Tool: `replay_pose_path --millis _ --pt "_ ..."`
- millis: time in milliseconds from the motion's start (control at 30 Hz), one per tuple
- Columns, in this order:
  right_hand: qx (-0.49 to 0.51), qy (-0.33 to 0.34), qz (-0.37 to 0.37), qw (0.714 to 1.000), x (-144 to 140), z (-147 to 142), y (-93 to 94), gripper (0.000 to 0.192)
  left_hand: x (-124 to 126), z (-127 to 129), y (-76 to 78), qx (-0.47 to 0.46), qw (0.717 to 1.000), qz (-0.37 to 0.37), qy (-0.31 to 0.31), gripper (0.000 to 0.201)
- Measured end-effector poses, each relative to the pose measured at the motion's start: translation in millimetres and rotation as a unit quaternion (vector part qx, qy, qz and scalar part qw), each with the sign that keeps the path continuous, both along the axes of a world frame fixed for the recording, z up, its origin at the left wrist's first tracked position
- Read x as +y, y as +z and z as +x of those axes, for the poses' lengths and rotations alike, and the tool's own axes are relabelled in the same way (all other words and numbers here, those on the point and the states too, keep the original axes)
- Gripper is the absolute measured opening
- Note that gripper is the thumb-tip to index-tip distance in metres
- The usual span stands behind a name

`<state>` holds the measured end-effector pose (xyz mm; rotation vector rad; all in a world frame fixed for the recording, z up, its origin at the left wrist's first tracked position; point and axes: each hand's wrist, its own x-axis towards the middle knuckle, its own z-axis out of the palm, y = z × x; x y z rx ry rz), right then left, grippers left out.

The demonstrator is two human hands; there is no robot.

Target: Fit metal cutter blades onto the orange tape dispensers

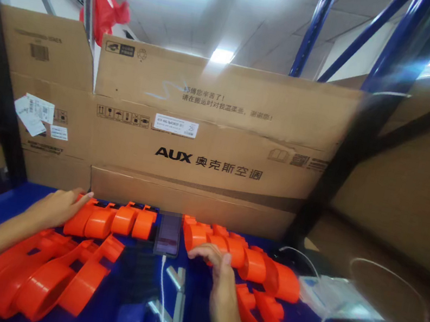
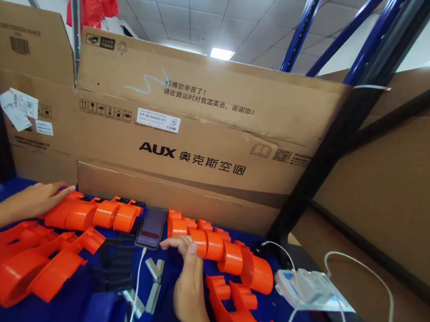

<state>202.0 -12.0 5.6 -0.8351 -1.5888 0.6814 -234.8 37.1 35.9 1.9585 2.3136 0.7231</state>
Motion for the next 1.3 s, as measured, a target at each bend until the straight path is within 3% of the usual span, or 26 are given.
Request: replay_pose_path --millis 133,300,367,433,567,667,733,800,867,967,1067,1167,1233,1300 --pt "-0.003 0.009 0.004 1.0 -0.3 0.1 -0.8 0.074 3.0 -30.6 5.1 0.052 0.998 -0.033 0.024 0.057" --pt "0.003 0.005 0.01 1.0 -1.2 -0.3 0.0 0.072 -1.2 -44.8 -19.4 0.054 0.994 -0.076 0.058 0.052" --pt "0.002 0.006 0.01 1.0 -1.6 -0.4 0.8 0.073 -3.7 -43.7 -21.2 0.053 0.993 -0.068 0.077 0.052" --pt "0.002 0.007 0.01 1.0 -1.9 -0.4 1.5 0.073 -6.9 -42.4 -11.6 0.055 0.992 -0.044 0.104 0.056" --pt "0.004 0.013 0.012 1.0 -2.1 -0.1 1.2 0.072 -16.6 -30.5 31.0 0.058 0.987 0.037 0.142 0.07" --pt "0.002 0.023 0.005 1.0 -1.5 -0.7 -1.0 0.073 -29.1 7.7 58.0 0.058 0.987 0.111 0.103 0.064" --pt "0.018 0.028 -0.016 0.999 -0.5 -2.5 -2.6 0.071 -41.6 50.8 62.6 0.012 0.983 0.177 0.042 0.058" --pt "0.062 0.048 -0.052 0.996 0.8 -5.8 -3.4 0.063 -57.8 101.5 54.8 -0.045 0.977 0.203 -0.053 0.055" --pt "0.123 0.091 -0.099 0.983 2.1 -9.5 -3.5 0.058 -75.5 150.5 37.9 -0.039 0.977 0.17 -0.125 0.056" --pt "0.191 0.125 -0.169 0.959 4.1 -12.4 -3.1 0.046 -97.2 205.5 10.0 -0.026 0.945 0.183 -0.269 0.06" --pt "0.222 0.088 -0.212 0.948 6.9 -10.1 -2.8 0.042 -104.9 232.6 -4.6 -0.091 0.931 0.147 -0.323 0.063" --pt "0.245 0.057 -0.237 0.938 9.2 -7.9 -2.8 0.048 -97.3 243.1 -6.4 -0.249 0.916 0.098 -0.299 0.057" --pt "0.248 0.054 -0.249 0.934 9.2 -9.8 -3.6 0.049 -86.7 249.7 -6.9 -0.396 0.876 0.056 -0.27 0.053" --pt "0.234 0.058 -0.258 0.936 8.0 -14.2 -5.2 0.051 -75.3 259.0 -10.0 -0.553 0.789 -0.021 -0.268 0.055"
